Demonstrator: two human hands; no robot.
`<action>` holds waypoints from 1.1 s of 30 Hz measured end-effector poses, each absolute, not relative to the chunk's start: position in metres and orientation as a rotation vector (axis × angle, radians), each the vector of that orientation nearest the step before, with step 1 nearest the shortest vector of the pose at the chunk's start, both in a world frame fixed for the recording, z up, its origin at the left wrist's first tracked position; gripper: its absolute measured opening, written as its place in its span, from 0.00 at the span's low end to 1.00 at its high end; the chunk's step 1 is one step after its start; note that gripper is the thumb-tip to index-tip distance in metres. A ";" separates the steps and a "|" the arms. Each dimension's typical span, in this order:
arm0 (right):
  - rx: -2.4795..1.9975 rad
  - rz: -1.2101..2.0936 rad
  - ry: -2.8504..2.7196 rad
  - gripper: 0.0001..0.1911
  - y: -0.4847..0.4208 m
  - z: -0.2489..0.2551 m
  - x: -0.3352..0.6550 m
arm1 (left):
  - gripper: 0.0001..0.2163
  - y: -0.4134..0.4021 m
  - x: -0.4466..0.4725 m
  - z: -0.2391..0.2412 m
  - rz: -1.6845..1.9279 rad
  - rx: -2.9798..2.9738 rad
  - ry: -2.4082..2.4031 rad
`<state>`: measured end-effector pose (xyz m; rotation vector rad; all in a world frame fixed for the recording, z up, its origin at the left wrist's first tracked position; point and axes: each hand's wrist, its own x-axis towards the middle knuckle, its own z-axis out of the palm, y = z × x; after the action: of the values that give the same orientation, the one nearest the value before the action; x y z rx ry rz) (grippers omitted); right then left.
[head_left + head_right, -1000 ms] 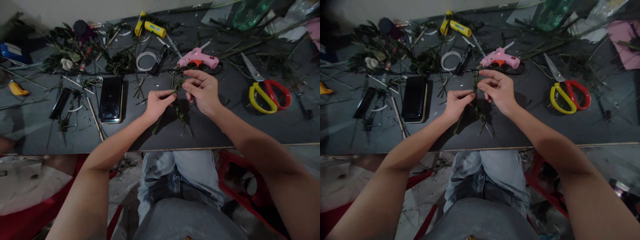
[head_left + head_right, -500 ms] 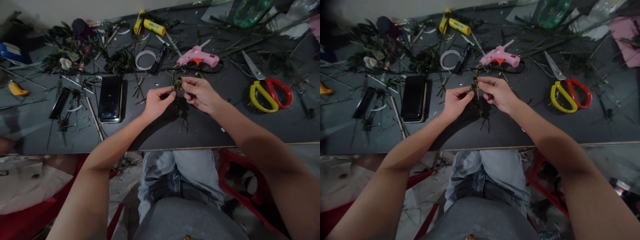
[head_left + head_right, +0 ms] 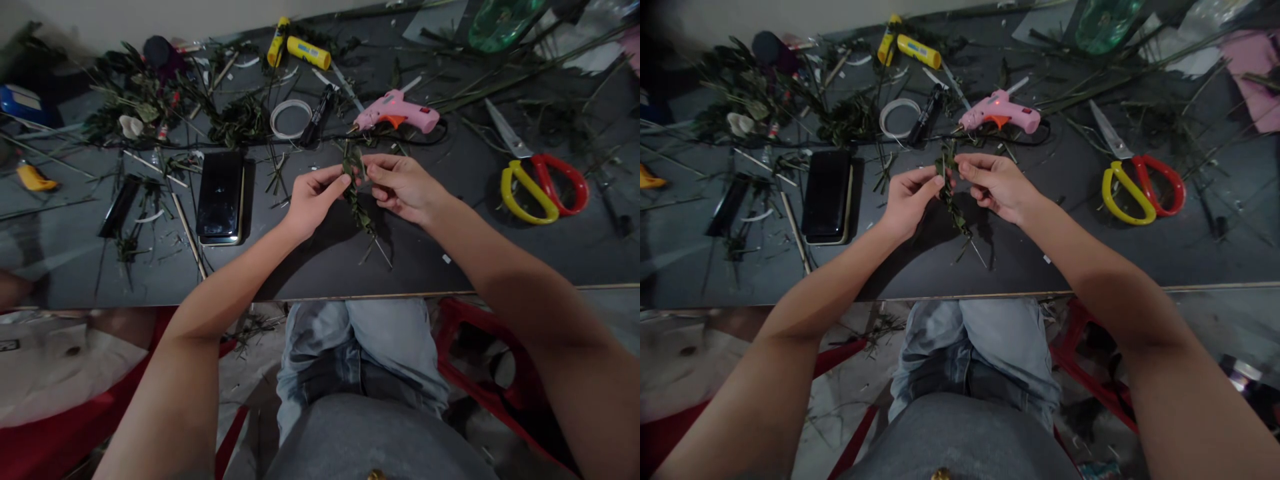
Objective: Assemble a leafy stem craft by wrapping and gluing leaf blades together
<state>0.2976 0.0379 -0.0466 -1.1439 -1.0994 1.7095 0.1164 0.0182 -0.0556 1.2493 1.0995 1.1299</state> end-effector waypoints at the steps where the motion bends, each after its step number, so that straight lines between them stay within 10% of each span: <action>1: -1.147 1.719 -1.092 0.11 0.038 -0.047 0.297 | 0.08 0.018 0.117 -0.056 1.144 1.242 1.084; 12: -1.001 1.796 -1.234 0.08 0.041 -0.037 0.308 | 0.06 0.016 0.119 -0.047 1.131 1.206 1.184; 22: -1.032 0.710 -1.914 0.08 0.032 -0.046 0.304 | 0.16 0.023 0.113 -0.077 1.193 1.618 0.958; 33: -0.997 0.745 -1.851 0.20 0.016 -0.042 0.296 | 0.17 0.017 0.116 -0.076 1.188 1.659 1.042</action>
<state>0.2960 0.0163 -0.0422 -0.9970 -1.8511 0.7446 0.1164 0.0166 -0.0756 1.6589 1.0419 1.1875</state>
